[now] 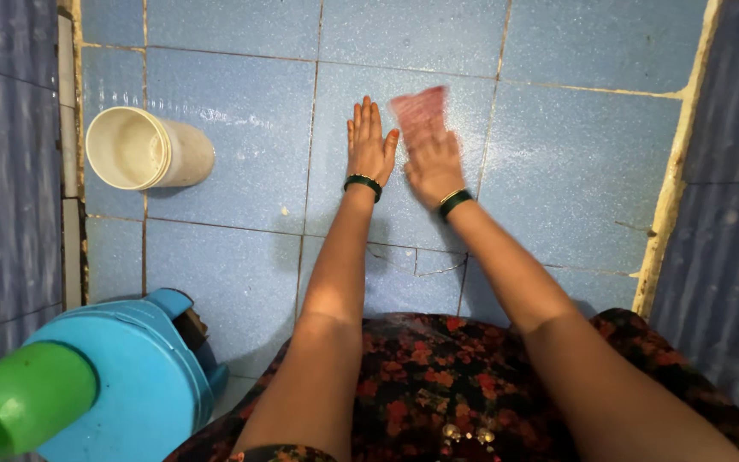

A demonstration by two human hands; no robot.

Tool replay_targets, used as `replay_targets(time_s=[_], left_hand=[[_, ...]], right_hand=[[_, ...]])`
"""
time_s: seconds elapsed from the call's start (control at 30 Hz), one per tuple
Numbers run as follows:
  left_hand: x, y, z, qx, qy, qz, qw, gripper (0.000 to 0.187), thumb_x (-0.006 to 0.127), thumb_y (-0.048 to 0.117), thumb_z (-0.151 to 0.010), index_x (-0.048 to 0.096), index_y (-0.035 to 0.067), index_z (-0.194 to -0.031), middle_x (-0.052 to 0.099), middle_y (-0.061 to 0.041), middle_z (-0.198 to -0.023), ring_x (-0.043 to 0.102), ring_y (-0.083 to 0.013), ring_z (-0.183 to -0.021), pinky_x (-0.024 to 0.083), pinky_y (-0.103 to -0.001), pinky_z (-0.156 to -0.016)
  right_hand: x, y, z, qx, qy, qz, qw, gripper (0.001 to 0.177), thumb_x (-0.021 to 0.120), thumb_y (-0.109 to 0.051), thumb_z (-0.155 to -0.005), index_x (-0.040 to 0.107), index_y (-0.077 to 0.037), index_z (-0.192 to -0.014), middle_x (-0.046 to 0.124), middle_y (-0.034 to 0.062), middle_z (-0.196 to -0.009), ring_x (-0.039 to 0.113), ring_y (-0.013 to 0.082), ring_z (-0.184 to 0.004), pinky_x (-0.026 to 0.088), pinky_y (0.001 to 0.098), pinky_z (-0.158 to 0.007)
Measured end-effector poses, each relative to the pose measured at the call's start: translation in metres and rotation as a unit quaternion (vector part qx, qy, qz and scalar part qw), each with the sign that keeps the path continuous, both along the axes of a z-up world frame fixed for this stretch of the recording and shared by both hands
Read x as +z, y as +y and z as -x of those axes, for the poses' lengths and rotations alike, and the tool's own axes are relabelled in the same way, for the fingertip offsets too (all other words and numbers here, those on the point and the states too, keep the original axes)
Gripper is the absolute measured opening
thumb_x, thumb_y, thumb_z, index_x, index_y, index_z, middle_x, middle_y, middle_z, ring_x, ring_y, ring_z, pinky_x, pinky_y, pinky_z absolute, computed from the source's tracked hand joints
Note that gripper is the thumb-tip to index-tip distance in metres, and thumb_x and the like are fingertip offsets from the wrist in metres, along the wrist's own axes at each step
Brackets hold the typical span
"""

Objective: The person fills a green pot with water and then uses a scrubber by hand along with water from a cup to clean the tiled bathroom floor.

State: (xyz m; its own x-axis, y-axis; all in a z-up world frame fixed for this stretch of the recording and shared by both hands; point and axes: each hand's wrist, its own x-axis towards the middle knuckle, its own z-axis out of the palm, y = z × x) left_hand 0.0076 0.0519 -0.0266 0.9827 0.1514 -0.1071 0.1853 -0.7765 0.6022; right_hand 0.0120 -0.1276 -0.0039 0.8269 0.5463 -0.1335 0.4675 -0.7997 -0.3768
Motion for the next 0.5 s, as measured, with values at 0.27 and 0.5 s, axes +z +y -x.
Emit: replay_targets(time_s=[0.27, 0.5], left_hand=[[-0.004, -0.011, 0.009, 0.018, -0.01, 0.0, 1.0, 0.074, 0.04, 0.045, -0.108, 0.024, -0.004, -0.16, 0.014, -0.02, -0.171, 0.006, -0.0368, -0.16, 0.005, -0.051, -0.13], [0.015, -0.031, 0.016, -0.006, 0.01, 0.011, 1.0, 0.074, 0.046, 0.043, -0.106, 0.025, -0.004, -0.159, 0.015, -0.019, -0.171, 0.008, -0.0366, -0.159, 0.007, -0.05, -0.129]], right_hand=[[0.018, 0.02, 0.027, 0.077, -0.076, 0.005, 0.994, 0.067, 0.052, -0.036, -0.097, 0.044, -0.007, -0.156, 0.036, 0.0184, -0.166, 0.018, 0.0362, -0.158, 0.014, 0.0567, -0.124], [0.007, -0.063, -0.048, -0.135, 0.0, 0.048, 0.99, 0.067, 0.043, -0.037, -0.102, 0.029, -0.014, -0.163, 0.02, 0.0087, -0.171, 0.008, 0.0342, -0.156, 0.003, 0.059, -0.123]])
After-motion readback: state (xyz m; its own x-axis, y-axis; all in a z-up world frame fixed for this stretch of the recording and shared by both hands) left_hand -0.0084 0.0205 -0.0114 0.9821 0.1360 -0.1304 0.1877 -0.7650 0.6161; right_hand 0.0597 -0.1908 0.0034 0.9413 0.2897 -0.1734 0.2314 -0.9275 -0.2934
